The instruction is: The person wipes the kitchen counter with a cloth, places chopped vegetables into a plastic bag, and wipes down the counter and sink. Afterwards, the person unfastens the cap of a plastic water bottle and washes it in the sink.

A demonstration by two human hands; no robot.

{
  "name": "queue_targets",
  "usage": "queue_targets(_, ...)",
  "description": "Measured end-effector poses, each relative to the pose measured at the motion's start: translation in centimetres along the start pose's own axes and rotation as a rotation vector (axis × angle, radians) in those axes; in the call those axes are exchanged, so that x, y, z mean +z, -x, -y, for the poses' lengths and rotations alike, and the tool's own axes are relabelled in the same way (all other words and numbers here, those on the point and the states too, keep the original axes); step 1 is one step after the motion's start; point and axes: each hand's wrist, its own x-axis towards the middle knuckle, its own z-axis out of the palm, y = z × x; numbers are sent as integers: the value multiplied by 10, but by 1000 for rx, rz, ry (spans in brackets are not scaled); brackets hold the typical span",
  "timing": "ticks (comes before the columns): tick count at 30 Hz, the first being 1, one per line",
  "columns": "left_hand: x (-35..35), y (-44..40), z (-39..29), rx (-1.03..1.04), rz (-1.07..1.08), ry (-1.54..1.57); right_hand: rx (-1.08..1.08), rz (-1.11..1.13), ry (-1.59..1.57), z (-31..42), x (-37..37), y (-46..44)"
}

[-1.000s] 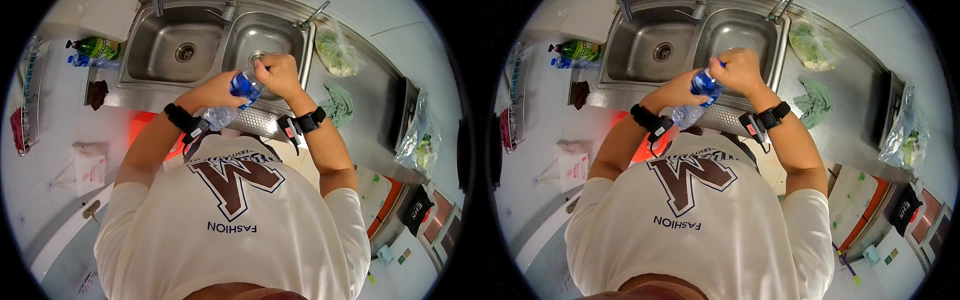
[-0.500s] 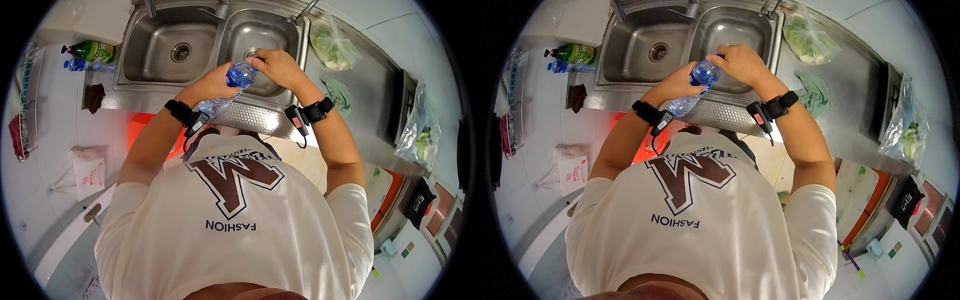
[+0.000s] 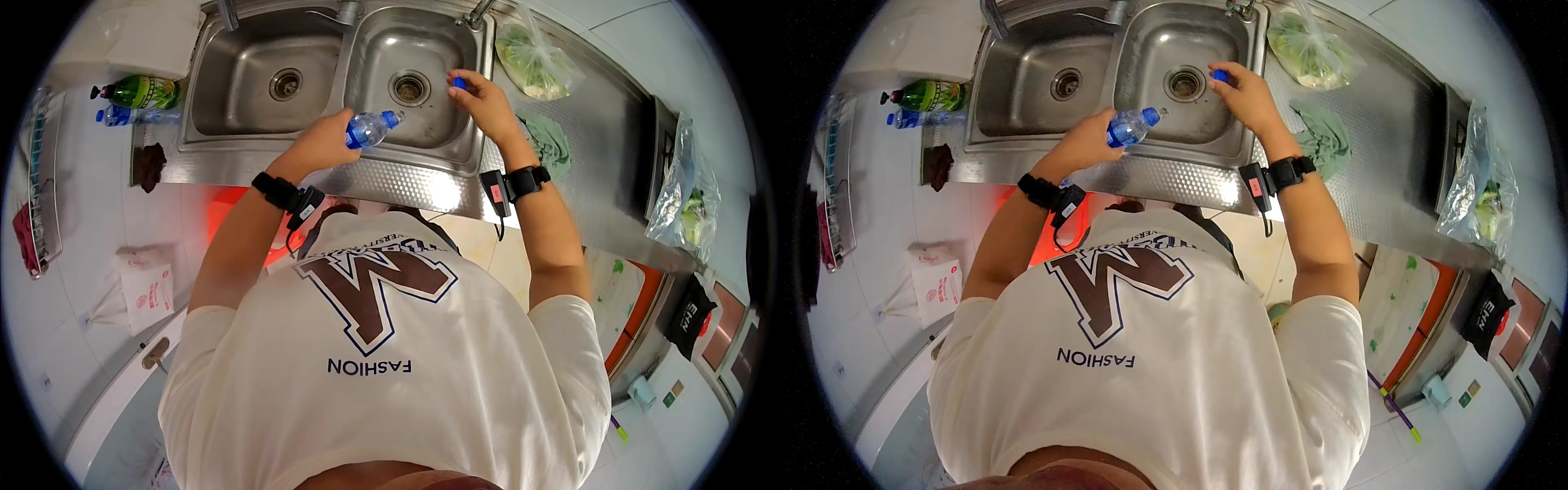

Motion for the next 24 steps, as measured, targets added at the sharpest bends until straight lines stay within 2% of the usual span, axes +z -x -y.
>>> queue_targets(3,-1,3,-5,-18,14,-169,61,-63,-36,-14,-4,12)
queue_targets(10,-2,1,-8,-6,30,-279,188,-242,-189,-21,-16,42)
queue_targets(16,-1,-4,-22,19,55,-343,264,-303,-231,-38,-25,61)
queue_targets(24,-9,-12,-14,-144,-14,-332,293,-421,-395,-57,-26,72)
